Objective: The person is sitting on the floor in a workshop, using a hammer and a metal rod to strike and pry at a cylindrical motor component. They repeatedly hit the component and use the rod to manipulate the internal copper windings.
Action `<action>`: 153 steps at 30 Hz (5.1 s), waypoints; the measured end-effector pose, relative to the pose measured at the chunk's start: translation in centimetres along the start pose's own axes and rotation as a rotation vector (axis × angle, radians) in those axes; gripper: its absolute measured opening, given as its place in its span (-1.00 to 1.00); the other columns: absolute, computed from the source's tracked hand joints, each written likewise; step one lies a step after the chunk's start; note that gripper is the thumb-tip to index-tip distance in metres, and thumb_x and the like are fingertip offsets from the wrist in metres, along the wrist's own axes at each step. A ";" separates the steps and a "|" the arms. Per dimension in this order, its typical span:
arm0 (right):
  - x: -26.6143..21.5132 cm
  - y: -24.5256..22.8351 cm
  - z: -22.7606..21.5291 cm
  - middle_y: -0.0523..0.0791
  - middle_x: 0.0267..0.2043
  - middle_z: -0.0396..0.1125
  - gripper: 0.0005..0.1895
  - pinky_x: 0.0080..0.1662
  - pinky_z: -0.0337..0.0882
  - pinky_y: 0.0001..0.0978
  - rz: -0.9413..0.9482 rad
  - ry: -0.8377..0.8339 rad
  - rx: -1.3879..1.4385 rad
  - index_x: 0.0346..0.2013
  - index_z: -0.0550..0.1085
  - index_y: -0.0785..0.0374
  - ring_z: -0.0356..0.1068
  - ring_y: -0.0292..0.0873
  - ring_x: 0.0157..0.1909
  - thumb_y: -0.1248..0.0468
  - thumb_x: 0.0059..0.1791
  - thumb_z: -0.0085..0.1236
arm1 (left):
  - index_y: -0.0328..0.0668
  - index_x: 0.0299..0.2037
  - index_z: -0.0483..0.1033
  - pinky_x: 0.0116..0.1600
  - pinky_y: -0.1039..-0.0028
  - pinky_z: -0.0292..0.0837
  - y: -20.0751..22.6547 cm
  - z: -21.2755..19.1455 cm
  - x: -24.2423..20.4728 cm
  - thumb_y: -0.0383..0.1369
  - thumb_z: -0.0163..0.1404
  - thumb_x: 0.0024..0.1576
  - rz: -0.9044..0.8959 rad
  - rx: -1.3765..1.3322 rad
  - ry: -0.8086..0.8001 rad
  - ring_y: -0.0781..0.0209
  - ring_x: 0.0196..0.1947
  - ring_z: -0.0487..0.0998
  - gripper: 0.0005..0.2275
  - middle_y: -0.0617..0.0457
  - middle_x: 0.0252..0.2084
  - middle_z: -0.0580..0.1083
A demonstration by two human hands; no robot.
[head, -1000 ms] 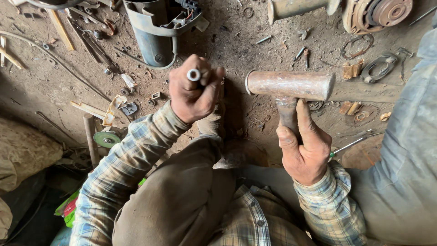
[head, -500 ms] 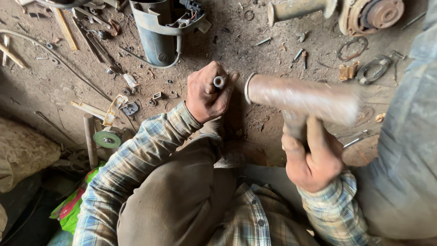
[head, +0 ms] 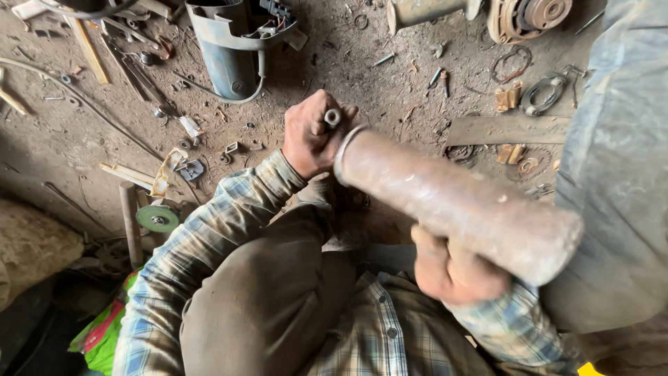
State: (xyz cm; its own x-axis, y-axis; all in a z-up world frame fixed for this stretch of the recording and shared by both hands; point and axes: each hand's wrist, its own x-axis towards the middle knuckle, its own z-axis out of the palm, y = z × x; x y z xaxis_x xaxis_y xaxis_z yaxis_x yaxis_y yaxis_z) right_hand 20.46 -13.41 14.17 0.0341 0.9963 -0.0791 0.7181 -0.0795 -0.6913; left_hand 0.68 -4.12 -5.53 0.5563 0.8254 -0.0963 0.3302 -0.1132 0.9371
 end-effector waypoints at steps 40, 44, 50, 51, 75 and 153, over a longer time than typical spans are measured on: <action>-1.3 5.7 4.5 -0.09 -0.28 0.36 -0.42 -0.36 0.35 -0.50 0.391 0.048 0.457 0.49 0.16 0.47 0.26 -0.33 -0.44 0.35 0.20 0.05 | -0.17 -0.40 0.09 -0.42 0.49 0.21 3.5 -4.1 0.7 -0.65 0.06 0.27 -0.060 -0.400 0.188 0.29 -0.58 0.23 -0.65 0.06 -0.52 0.25; -1.3 5.3 4.6 -0.09 -0.28 0.36 -0.42 -0.37 0.35 -0.50 0.392 0.034 0.418 0.49 0.16 0.48 0.27 -0.33 -0.44 0.34 0.21 0.04 | -0.15 -0.44 0.11 -0.42 0.45 0.23 3.2 -3.7 0.5 -0.62 0.08 0.22 -0.033 -0.350 0.165 0.25 -0.60 0.26 -0.65 0.07 -0.55 0.27; 0.8 3.3 3.2 -0.07 -0.27 0.41 -0.46 -0.32 0.41 -0.50 0.199 0.029 0.290 0.45 0.20 0.49 0.35 -0.33 -0.42 0.30 0.22 0.06 | -0.18 -0.46 0.12 -0.42 0.39 0.19 2.4 -3.4 0.2 -0.62 0.11 0.19 -0.005 -0.336 0.220 0.13 -0.60 0.18 -0.65 0.01 -0.56 0.19; 1.2 2.6 2.4 -0.08 -0.29 0.42 -0.48 -0.30 0.43 -0.49 0.143 0.032 0.227 0.42 0.23 0.48 0.38 -0.32 -0.41 0.28 0.23 0.08 | -0.18 -0.46 0.12 -0.43 0.39 0.18 2.3 -3.3 0.0 -0.62 0.11 0.19 -0.006 -0.347 0.226 0.13 -0.61 0.19 -0.65 0.02 -0.56 0.20; 7.1 -5.7 -0.6 0.00 -0.24 0.49 -0.66 -0.44 0.43 -0.25 -0.254 -0.371 -0.243 -0.01 0.60 0.19 0.44 -0.11 -0.49 0.42 -0.08 0.26 | -0.31 -0.31 0.43 -0.35 0.37 0.47 -2.0 -0.8 -3.0 -0.40 0.04 0.26 0.373 -0.449 0.219 0.19 -0.46 0.51 -0.85 0.00 -0.42 0.44; -6.0 4.1 5.6 -0.12 -0.26 0.39 -0.34 -0.51 0.15 -0.51 0.495 0.012 1.195 0.54 0.14 0.07 0.11 -0.39 -0.56 0.34 0.15 0.09 | -0.23 0.14 0.36 -0.06 0.14 0.53 -6.3 2.4 -7.2 0.11 0.34 -0.13 -0.717 0.878 0.035 -0.08 -0.11 0.60 -0.24 -0.21 -0.03 0.55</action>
State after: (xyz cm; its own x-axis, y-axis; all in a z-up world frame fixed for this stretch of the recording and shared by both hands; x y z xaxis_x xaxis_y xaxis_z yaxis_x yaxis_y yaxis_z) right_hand 19.34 -19.94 7.78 0.1267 0.8524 -0.5074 -0.4347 -0.4120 -0.8008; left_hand -3.56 -10.68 -11.59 0.0061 0.8694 -0.4941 0.9926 0.0548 0.1087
